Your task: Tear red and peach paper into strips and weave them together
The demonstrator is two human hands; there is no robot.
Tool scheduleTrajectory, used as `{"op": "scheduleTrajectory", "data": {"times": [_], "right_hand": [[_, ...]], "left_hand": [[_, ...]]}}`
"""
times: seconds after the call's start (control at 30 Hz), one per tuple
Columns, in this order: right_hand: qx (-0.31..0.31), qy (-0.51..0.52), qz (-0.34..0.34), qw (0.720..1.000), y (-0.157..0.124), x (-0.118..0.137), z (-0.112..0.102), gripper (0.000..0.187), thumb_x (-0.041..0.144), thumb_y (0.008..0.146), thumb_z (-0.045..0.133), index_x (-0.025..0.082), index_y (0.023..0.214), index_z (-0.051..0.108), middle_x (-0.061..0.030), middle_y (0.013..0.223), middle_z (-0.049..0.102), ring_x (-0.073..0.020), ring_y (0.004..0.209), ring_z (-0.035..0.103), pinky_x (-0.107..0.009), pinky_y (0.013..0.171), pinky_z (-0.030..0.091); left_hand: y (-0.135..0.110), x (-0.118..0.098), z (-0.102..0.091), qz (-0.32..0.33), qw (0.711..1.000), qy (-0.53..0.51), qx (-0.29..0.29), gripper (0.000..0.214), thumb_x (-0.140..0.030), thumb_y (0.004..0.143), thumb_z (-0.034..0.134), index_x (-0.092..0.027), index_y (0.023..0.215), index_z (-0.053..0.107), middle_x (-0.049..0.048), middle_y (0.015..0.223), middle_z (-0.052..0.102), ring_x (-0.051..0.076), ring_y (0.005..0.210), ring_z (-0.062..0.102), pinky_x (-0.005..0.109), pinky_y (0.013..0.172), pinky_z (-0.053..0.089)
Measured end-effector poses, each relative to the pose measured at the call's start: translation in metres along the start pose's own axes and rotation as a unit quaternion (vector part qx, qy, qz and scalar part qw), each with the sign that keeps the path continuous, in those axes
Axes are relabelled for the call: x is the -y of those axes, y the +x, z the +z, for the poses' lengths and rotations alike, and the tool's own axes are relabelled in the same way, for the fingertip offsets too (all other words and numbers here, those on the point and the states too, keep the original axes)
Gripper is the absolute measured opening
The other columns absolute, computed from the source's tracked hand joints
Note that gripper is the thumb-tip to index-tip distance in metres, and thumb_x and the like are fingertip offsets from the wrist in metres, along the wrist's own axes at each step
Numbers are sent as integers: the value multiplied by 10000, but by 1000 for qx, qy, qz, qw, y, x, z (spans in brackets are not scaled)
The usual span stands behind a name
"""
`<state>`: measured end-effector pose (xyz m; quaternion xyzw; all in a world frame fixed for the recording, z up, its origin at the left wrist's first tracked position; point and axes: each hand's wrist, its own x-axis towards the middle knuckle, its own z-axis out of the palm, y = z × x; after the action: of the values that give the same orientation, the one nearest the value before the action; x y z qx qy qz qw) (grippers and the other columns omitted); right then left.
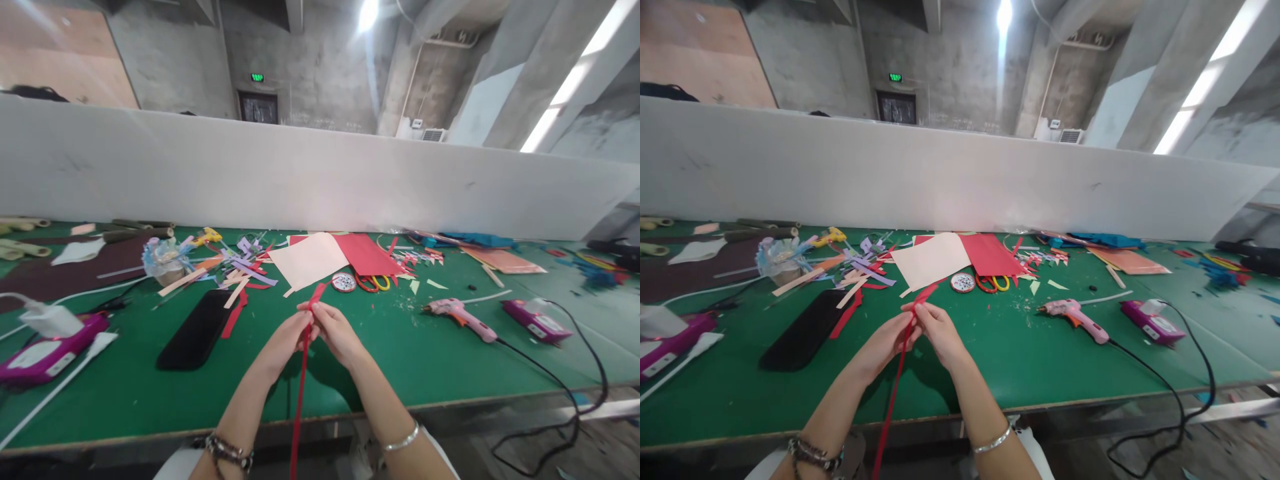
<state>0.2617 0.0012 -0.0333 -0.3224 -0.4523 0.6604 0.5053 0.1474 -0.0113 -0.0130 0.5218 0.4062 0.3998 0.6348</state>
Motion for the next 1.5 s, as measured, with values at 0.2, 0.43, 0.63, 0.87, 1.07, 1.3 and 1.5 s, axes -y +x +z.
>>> {"op": "scheduleTrajectory", "data": {"times": [0.2,0.43,0.63,0.87,1.07,1.3,1.5], "right_hand": [[-35,-96,-47,994,1,3,3,283,415,752,534,156,806,635,32,575,554,-57,392,441,-196,409,337],[6,-70,-29,997,-3,6,-7,319,431,732,578,132,798,667,37,528,521,-64,485,451,-208,523,364],[49,1,-11,999,-8,7,-12,280,394,685,661,137,797,671,19,572,573,-92,609,529,-233,655,399],[16,-19,-32,999,-7,7,-16,275,415,712,630,141,706,602,32,545,534,-61,464,447,-192,464,345],[-25,-55,-60,996,-3,6,-21,275,404,724,615,136,670,583,62,471,458,-45,415,421,-170,415,326],[-4,-53,-50,997,-2,1,-19,333,439,732,593,120,818,633,97,404,380,-55,335,430,-179,367,352],[9,-46,-39,998,-3,0,-18,332,413,743,585,123,898,624,106,405,366,-78,322,467,-198,367,372]], "left_hand": [[-1,2,1,37,990,134,-24,445,-596,757,439,-168,649,495,-33,555,456,88,473,342,228,467,245],[-1,6,-1,45,987,156,16,492,-618,774,388,-174,582,480,-39,378,437,91,386,341,225,444,255],[-2,9,0,8,996,-27,83,432,-580,710,531,-178,580,436,-98,312,321,48,339,204,196,411,196],[-3,9,4,11,995,62,76,343,-467,708,587,-151,613,493,-49,447,478,62,427,361,197,458,271],[-2,9,4,34,993,96,54,413,-550,743,499,-140,746,551,-22,570,532,86,491,443,221,514,349],[-2,14,5,15,996,31,80,439,-566,792,433,-141,761,536,-16,572,546,86,488,454,217,512,350],[0,17,1,12,997,25,76,423,-553,804,429,-149,756,543,-20,575,546,86,486,455,208,501,348]]}}
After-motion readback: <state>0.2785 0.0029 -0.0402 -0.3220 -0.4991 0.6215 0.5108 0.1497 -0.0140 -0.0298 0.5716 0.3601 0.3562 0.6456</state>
